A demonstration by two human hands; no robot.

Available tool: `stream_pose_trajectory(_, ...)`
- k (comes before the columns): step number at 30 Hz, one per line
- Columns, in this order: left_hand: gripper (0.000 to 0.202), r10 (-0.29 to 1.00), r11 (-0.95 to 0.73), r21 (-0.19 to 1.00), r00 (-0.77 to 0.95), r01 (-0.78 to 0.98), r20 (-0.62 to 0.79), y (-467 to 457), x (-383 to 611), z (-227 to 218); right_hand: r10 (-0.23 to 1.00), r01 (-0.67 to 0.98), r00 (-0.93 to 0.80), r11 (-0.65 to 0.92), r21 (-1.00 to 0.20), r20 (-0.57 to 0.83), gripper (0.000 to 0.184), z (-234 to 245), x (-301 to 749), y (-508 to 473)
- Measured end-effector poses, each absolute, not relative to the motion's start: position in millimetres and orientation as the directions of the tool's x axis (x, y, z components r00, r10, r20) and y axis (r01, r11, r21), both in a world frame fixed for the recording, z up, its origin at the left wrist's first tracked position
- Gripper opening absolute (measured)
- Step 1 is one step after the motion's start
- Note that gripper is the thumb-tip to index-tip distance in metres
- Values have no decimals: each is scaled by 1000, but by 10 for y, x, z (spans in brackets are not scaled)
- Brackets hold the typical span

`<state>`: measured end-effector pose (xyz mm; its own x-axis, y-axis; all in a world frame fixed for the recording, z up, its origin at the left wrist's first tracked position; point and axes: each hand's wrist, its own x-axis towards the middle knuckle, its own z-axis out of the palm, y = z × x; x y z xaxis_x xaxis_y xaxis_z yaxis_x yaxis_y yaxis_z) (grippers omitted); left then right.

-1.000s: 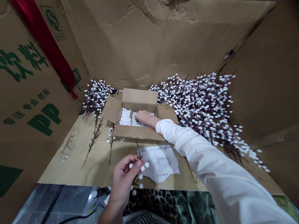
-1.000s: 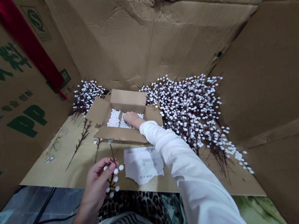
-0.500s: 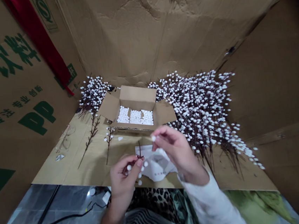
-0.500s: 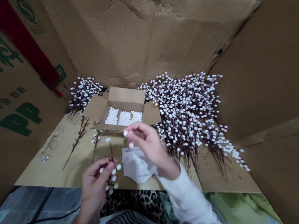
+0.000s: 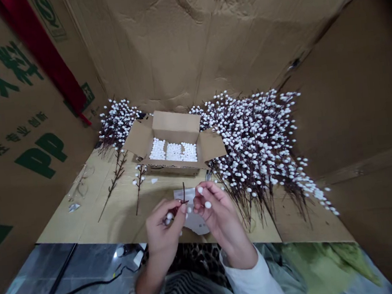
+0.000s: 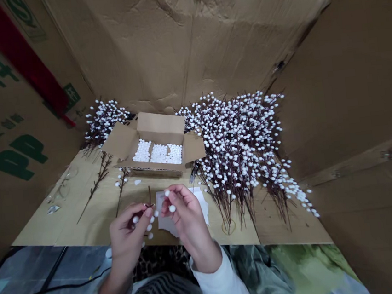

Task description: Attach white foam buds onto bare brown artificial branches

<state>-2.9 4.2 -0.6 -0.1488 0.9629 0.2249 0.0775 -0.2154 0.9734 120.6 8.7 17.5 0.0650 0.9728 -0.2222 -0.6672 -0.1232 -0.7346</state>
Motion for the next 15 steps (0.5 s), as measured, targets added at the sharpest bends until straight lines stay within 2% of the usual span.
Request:
stream_pose_trajectory(3, 7, 969, -122, 992, -219, -12, 117, 92, -85, -95, 943, -754, 81, -154, -638, -324, 21, 160, 1287, 149)
stream_pose_trajectory(5, 12, 965, -38, 996, -260, -83, 16, 115, -134, -140, 945, -782, 47, -167, -601, -323, 18, 209, 1389, 265)
stream_pose_trajectory(7, 17, 960, 30, 991, -273, -131, -65, 127, -178, -167, 968, -777, -29, -178, -603, -249, 12, 309, 1496, 473)
stream_pose_trajectory(9, 21, 956, 66, 985, -272, -156, -108, 131, -209, -178, 992, -706, -27, -108, -700, -125, 7, 424, 1570, 779)
stream_pose_trajectory(10, 22, 956, 74, 984, -269, -164, -117, 130, -219, -180, 998, -618, 30, -21, -786, -50, 9, 472, 1587, 959)
stream_pose_trajectory(11, 22, 956, 79, 983, -267, -168, -122, 128, -226, -180, 996, -451, 85, 51, -891, 14, 11, 507, 1592, 1145)
stream_pose_trajectory(12, 23, 956, 82, 982, -264, -170, -125, 126, -231, -179, 985, -184, 152, 113, -976, 85, 13, 527, 1586, 1327)
stream_pose_trajectory(13, 22, 958, 83, 982, -259, -169, -125, 125, -236, -177, 967, 188, 179, 145, -971, 179, 18, 530, 1573, 1493)
stream_pose_trajectory(14, 22, 959, 82, 983, -256, -167, -124, 125, -240, -176, 962, 509, 118, 154, -847, 246, 23, 518, 1556, 1634)
stream_pose_trajectory(15, 21, 960, 80, 983, -255, -163, -120, 127, -246, -175, 961, 631, 73, 163, -758, 267, 24, 493, 1539, 1743)
